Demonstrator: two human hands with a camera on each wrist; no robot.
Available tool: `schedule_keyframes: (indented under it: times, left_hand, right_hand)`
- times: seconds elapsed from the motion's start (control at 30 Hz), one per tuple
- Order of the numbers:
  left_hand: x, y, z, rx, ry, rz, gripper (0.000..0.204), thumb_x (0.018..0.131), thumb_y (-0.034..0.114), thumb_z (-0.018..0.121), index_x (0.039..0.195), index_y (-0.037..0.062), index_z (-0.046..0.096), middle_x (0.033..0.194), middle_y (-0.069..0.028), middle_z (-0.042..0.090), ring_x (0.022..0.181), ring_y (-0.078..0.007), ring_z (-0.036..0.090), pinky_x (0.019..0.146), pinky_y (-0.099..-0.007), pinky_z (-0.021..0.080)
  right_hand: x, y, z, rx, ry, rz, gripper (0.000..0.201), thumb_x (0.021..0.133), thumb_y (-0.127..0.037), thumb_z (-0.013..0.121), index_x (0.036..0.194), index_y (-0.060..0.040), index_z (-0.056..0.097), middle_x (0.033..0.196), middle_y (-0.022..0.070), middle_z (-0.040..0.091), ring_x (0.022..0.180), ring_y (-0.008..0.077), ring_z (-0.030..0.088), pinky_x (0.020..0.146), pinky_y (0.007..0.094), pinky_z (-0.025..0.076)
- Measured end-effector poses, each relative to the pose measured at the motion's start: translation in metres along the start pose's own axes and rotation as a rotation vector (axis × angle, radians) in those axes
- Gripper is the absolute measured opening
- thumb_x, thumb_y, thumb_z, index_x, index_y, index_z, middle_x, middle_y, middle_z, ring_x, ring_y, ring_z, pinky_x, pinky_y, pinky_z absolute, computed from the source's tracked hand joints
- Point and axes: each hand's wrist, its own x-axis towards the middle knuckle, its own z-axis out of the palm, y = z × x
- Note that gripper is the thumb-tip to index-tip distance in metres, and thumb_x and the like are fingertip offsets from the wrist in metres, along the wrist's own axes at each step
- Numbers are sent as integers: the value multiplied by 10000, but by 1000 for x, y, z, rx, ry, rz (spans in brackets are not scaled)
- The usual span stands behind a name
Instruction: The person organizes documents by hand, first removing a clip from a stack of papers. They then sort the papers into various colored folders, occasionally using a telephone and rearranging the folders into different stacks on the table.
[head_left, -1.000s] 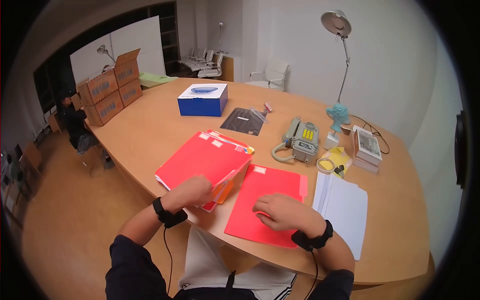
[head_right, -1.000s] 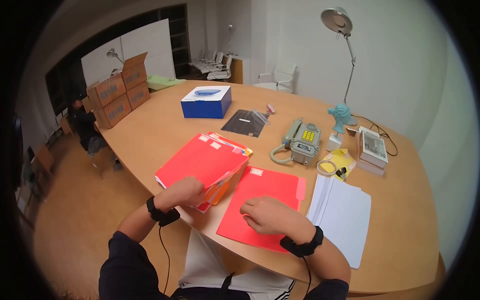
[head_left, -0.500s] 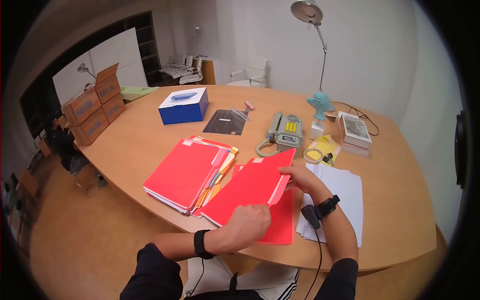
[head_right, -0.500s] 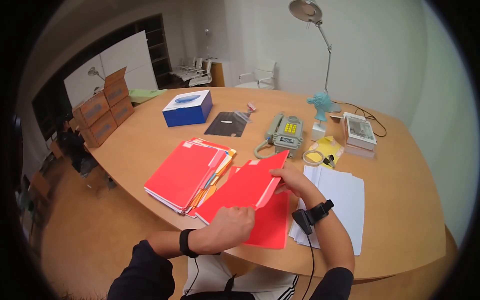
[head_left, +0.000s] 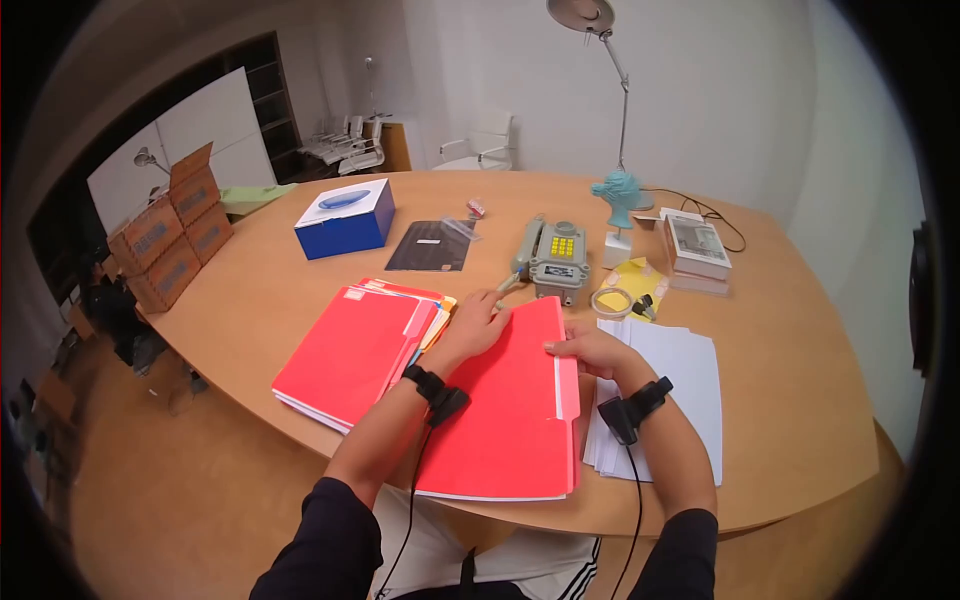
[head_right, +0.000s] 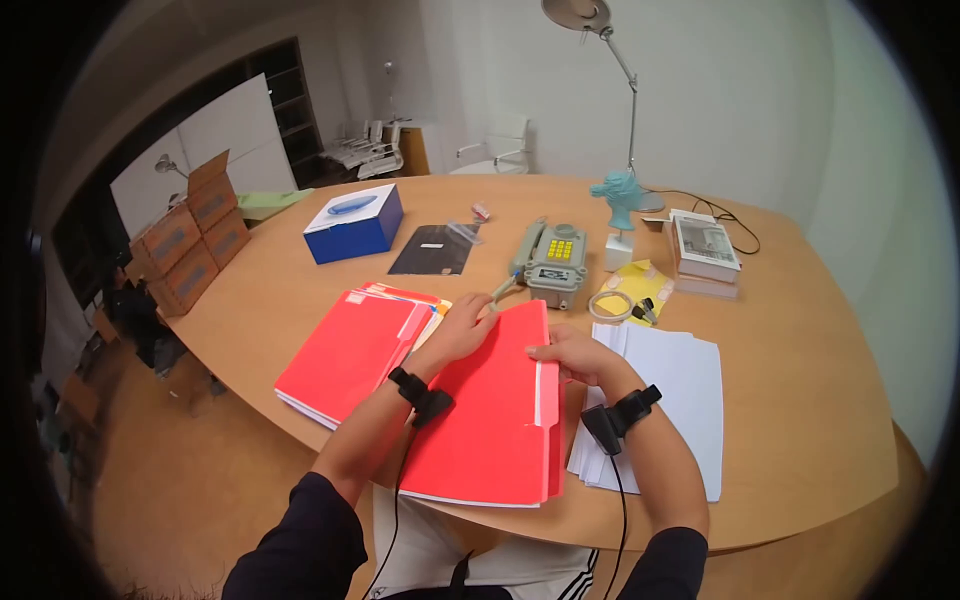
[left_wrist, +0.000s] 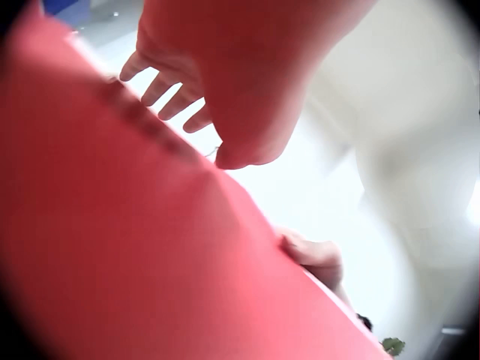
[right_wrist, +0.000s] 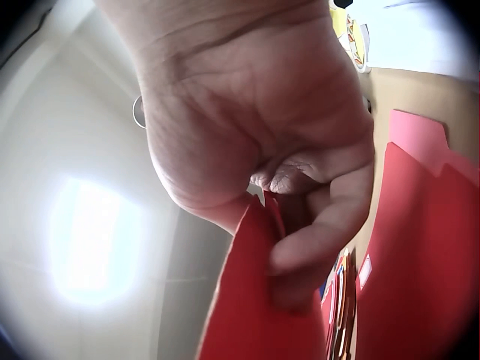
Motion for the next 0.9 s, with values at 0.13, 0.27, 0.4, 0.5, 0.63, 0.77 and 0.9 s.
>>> schedule_keyframes:
  times: [0.13,0.27,0.4,0.5,0.63,0.77,0.9]
  left_hand:
    - [-17,-14,15,-325,-49,-176,341,962,260,549,1072,-40,668,990,-185,702,937,-291,667,845,-373,503]
    - [-29,-24,17,-467,-64,-233,314,974,218,544,1094,-35,686,968,-151,731,880,-200,678,803,-328,513]
    - [-33,-27,17,-548,-35,-263,302,978,173,534,1139,-37,678,984,-124,738,904,-163,669,819,-301,513]
    - [-33,-23,11,-542,-27,-270,304,961,156,538,1145,-42,678,995,-135,742,908,-164,673,829,-300,514]
    - [-34,-26,13,-577,-37,-273,298,946,152,547,1127,-37,689,1002,-144,744,913,-174,681,836,-301,515]
    - [-33,-31,17,-506,-37,-239,288,912,123,538,1094,-31,701,980,-137,746,899,-165,678,832,-298,516]
    - [-32,-40,22,-678,50,-195,231,871,77,513,964,-40,689,830,-72,708,781,-122,629,726,-270,497]
  right_hand:
    - [-4,-4,6,-10,25,55,337,946,-215,661,1228,-42,598,940,0,689,716,38,658,561,181,533]
    - [4,10,-3,-84,40,100,331,957,-281,658,1200,-62,610,905,-31,662,644,-5,575,482,149,430]
    - [7,16,-13,-32,22,134,383,975,-288,635,1258,-36,577,952,-5,693,719,37,658,580,173,546]
    - [10,19,-17,-5,70,77,345,1000,-303,591,1225,-41,586,932,-10,687,705,49,659,557,188,554]
    - [8,17,-24,62,88,83,248,1031,-289,527,1118,-69,601,841,-13,649,631,45,626,525,192,530]
    - [13,24,-30,81,120,103,200,994,-189,568,1134,-49,586,839,12,655,610,80,639,517,195,540]
    - [13,22,-19,-130,301,-69,291,904,-125,638,1165,-15,575,870,48,661,700,146,672,606,254,566]
